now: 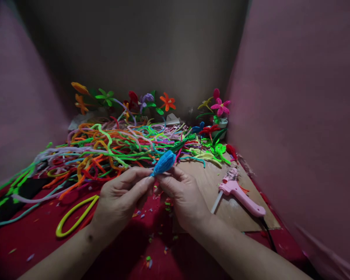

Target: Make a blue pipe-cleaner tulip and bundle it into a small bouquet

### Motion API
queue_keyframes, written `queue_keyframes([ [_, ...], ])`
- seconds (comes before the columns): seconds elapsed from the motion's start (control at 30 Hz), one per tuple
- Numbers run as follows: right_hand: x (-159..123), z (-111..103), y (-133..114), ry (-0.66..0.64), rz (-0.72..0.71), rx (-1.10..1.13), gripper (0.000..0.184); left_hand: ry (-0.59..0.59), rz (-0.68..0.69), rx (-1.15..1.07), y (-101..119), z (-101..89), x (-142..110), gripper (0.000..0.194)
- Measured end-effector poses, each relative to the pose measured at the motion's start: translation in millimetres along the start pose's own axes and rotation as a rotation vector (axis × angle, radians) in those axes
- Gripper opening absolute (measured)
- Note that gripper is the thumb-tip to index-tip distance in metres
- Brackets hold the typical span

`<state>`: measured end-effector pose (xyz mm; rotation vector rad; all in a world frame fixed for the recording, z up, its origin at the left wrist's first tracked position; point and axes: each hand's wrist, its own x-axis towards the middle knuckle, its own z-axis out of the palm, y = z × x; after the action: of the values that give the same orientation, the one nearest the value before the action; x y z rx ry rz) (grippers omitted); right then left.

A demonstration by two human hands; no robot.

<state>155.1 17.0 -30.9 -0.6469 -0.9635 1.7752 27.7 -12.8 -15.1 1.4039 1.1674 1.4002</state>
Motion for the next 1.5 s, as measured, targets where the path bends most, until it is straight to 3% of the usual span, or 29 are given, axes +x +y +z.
queue_keyframes([
  [0.27, 4, -6, -5, -0.089, 0.099, 0.024, 0.013, -0.171, -0.304, -0.345, -3, -6.4, 10, 0.011],
  [0.37, 5, -5, -5, -0.124, 0.064, 0.02, 0.014, -0.193, -0.306, -0.349, -7, -7.1, 14, 0.012],
  [0.5, 10, -3, 0, -0.071, -0.031, 0.028, 0.011, -0.188, -0.28, -0.285, -7, -3.5, 16, 0.014],
  [0.6, 14, 2, 2, -0.044, -0.04, 0.071, 0.011, -0.092, -0.158, -0.035, -5, 0.4, 13, 0.015],
  [0.7, 16, 7, 1, -0.003, -0.064, 0.098, 0.004, 0.011, 0.132, 0.329, -6, 0.5, 10, 0.014],
  [0.8, 15, 7, 3, 0.009, -0.093, 0.04, 0.003, 0.014, 0.289, 0.465, -8, -3.2, 9, 0.013],
  [0.9, 15, 3, 6, 0.022, -0.115, -0.057, 0.006, -0.023, 0.174, 0.33, -6, -6.7, 10, 0.012],
  [1.07, 16, 2, 2, -0.042, -0.093, -0.067, 0.01, -0.113, -0.209, -0.141, 0, -9.2, 15, 0.016],
  [1.23, 17, -3, -8, -0.205, 0.069, 0.034, 0.008, -0.369, -0.463, -0.587, -8, -14.3, 17, 0.018],
  [1.37, 16, -7, -7, -0.263, 0.125, 0.044, 0.007, -0.556, -0.538, -0.701, -12, -17.9, 19, 0.021],
  [1.5, 16, -6, -2, -0.149, 0.078, 0.088, 0.014, -0.448, -0.451, -0.503, -7, -13.2, 17, 0.02],
])
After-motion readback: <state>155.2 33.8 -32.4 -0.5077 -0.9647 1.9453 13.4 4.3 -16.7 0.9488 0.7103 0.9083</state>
